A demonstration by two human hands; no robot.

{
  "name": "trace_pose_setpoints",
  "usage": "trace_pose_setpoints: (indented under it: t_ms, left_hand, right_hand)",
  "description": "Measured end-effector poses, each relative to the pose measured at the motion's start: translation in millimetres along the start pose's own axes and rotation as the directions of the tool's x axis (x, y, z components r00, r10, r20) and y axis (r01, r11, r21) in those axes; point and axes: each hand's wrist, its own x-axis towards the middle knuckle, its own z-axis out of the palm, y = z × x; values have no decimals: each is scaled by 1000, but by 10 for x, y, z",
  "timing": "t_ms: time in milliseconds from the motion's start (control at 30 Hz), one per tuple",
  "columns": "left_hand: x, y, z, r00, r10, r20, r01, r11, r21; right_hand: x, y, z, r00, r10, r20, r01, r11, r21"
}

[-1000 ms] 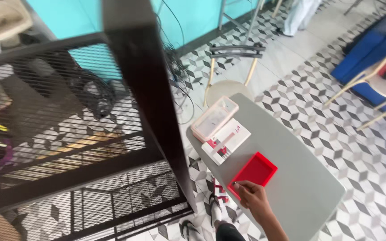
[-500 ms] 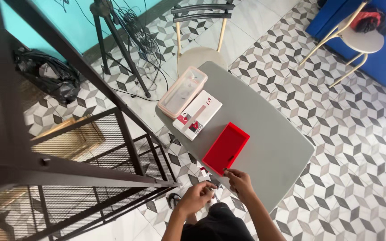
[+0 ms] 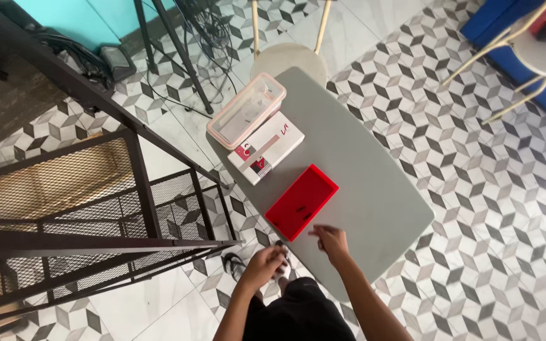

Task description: The person assembles a metal mesh storage shelf by inserting and tightening bolts at multiple joints using an Allen key. They work on several corners and vertical supports, securing the frame piece by piece.

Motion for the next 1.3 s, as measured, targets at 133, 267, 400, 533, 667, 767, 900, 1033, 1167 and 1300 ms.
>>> trace_pose_setpoints:
  t_ms: [133, 267, 400, 533, 667, 767, 900, 1033, 1167, 1300]
  left_hand:
    - [-407, -161, -179, 992, -108, -63, 100, 989, -110]
    - [-717, -307, -290, 975, -128, -180, 71, 954, -290]
    - [-1006, -359, -516, 922, -216, -320, 83, 920, -382]
    - [-1316, -454, -835, 870, -91, -485, -122, 912, -390]
    - [-1773, -722, -1353, 751, -91, -654, -244, 882, -403]
    - [-2220, -1018, -1864, 629, -58, -775, -382, 845, -373]
    - [-2963, -1215, -2691, 443, 60, -895, -590, 771, -240]
    - [-3609, -1030, -3460, 171, 75, -982, -612, 790, -46]
    - [-4084, -652, -4232, -46, 192, -980, -540, 821, 186]
    - [-4319, -236, -4999, -266, 436, -860, -375, 775, 509]
  right_hand:
    - [-42, 288, -185, 985, 151, 79, -151, 989, -10]
    - [-172, 380, -139, 948, 192, 256, -166, 979, -119]
    - [-227, 359, 182, 903, 163, 398, -63, 965, -253]
    - [-285, 224, 547, 840, 132, 526, 13, 965, -263]
    - [-468, -91, 1057, 760, 80, 645, 123, 957, -263]
    - [-736, -329, 1532, 754, -68, 653, 355, 879, -318]
    - [-1121, -449, 2126, 722, -306, 620, 580, 756, -302]
    - [-1268, -285, 2606, 714, -489, 501, 685, 635, -356]
    - [-1160, 5, 2886, 664, -677, 317, 699, 411, -585]
    - [-1044, 162, 2957, 507, -834, 217, 724, 275, -632]
